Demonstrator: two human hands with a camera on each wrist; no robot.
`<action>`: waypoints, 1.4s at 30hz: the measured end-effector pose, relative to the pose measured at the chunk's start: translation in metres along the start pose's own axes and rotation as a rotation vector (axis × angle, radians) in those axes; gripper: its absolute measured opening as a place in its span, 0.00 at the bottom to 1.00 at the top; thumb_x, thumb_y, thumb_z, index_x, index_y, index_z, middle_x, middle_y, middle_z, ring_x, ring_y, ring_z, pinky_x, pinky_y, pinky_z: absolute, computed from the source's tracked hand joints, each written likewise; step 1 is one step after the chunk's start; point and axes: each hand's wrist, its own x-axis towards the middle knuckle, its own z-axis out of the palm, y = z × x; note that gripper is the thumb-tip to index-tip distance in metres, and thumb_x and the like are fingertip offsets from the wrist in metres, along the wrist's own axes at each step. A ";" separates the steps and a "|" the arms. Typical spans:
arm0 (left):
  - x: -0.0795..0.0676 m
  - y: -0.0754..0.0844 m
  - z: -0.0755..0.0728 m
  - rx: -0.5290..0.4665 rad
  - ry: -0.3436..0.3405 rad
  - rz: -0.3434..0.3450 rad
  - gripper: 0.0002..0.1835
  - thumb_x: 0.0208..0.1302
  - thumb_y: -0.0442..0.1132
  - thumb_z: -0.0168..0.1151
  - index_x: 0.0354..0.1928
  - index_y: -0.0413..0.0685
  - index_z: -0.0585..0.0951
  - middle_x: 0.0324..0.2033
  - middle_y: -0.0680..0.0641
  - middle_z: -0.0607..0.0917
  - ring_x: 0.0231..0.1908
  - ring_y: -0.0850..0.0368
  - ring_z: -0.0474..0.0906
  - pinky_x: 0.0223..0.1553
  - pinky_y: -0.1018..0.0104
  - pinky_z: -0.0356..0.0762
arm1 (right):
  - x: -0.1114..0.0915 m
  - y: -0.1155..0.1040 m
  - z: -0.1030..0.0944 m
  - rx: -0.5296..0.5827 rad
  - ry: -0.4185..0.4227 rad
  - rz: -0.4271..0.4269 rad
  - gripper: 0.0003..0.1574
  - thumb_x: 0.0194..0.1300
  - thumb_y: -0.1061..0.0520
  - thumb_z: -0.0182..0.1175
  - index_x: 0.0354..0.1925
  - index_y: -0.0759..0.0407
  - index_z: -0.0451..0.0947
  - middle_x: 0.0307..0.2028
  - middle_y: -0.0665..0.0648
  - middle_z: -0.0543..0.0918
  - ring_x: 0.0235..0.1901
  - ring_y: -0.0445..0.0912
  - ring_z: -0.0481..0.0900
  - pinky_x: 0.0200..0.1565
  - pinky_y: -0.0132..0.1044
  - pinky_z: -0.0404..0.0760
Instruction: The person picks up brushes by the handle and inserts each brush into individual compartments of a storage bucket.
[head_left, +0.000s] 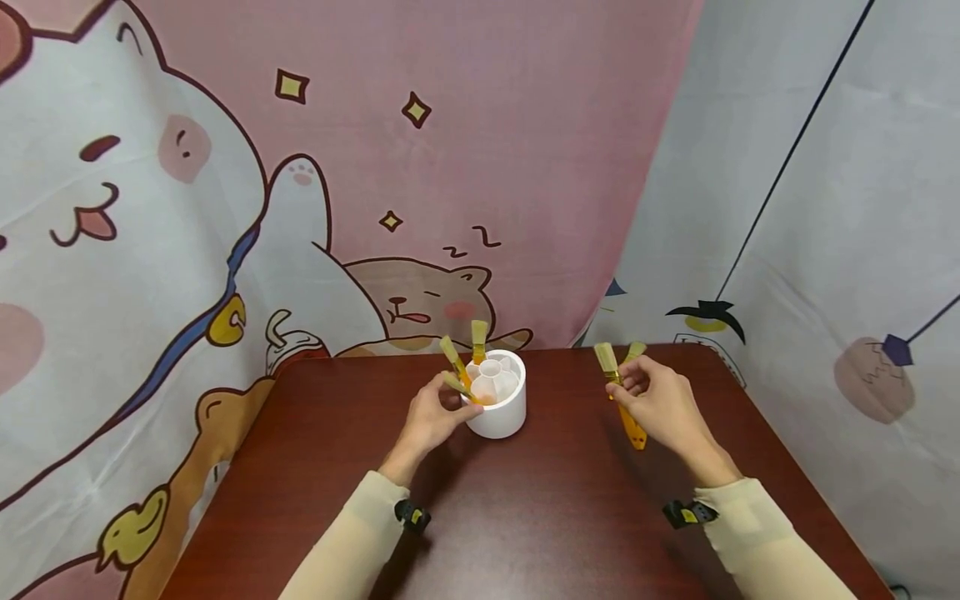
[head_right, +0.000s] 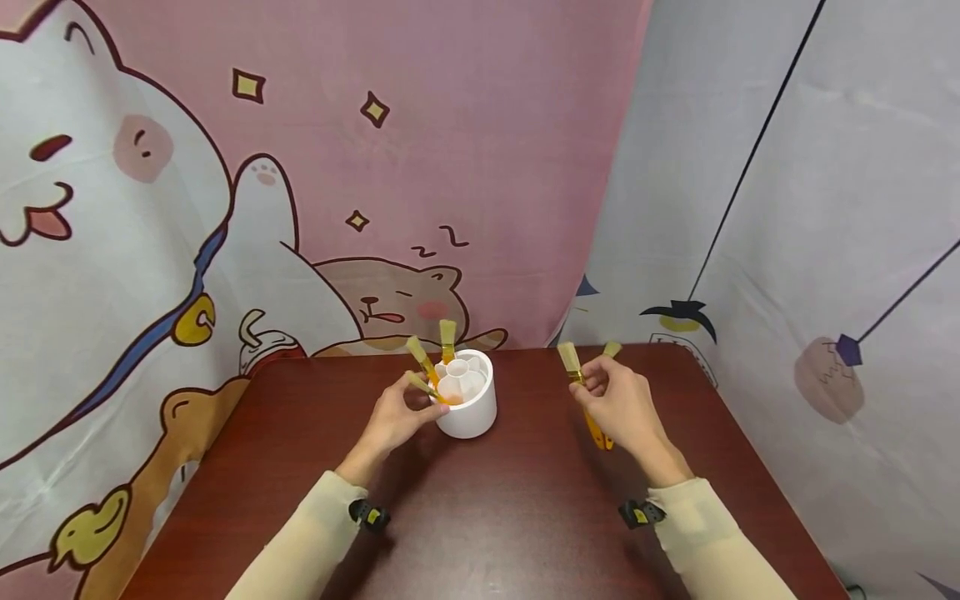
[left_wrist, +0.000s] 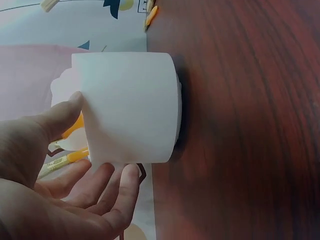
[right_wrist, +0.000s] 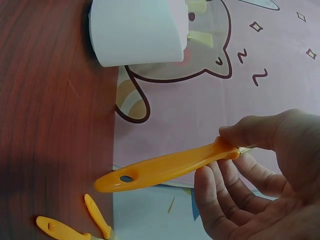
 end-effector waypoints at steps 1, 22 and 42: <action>0.000 0.000 -0.001 -0.003 -0.009 0.000 0.32 0.67 0.42 0.90 0.67 0.42 0.84 0.64 0.36 0.92 0.62 0.37 0.94 0.58 0.49 0.95 | 0.000 -0.001 0.000 0.004 -0.003 -0.002 0.20 0.75 0.51 0.82 0.54 0.61 0.86 0.44 0.62 0.94 0.42 0.52 0.92 0.35 0.31 0.84; 0.002 0.004 0.009 0.042 0.011 -0.007 0.45 0.65 0.54 0.90 0.78 0.42 0.81 0.55 0.39 0.91 0.51 0.47 0.88 0.47 0.62 0.86 | 0.004 -0.028 0.005 0.037 0.039 -0.103 0.15 0.74 0.54 0.82 0.50 0.59 0.87 0.41 0.57 0.94 0.40 0.48 0.91 0.41 0.30 0.85; 0.001 0.007 0.012 0.041 0.017 -0.061 0.52 0.63 0.57 0.91 0.84 0.45 0.76 0.63 0.38 0.88 0.58 0.43 0.85 0.59 0.51 0.87 | 0.015 -0.065 0.023 0.138 0.058 -0.164 0.17 0.76 0.51 0.82 0.53 0.57 0.87 0.43 0.58 0.94 0.39 0.47 0.91 0.43 0.29 0.87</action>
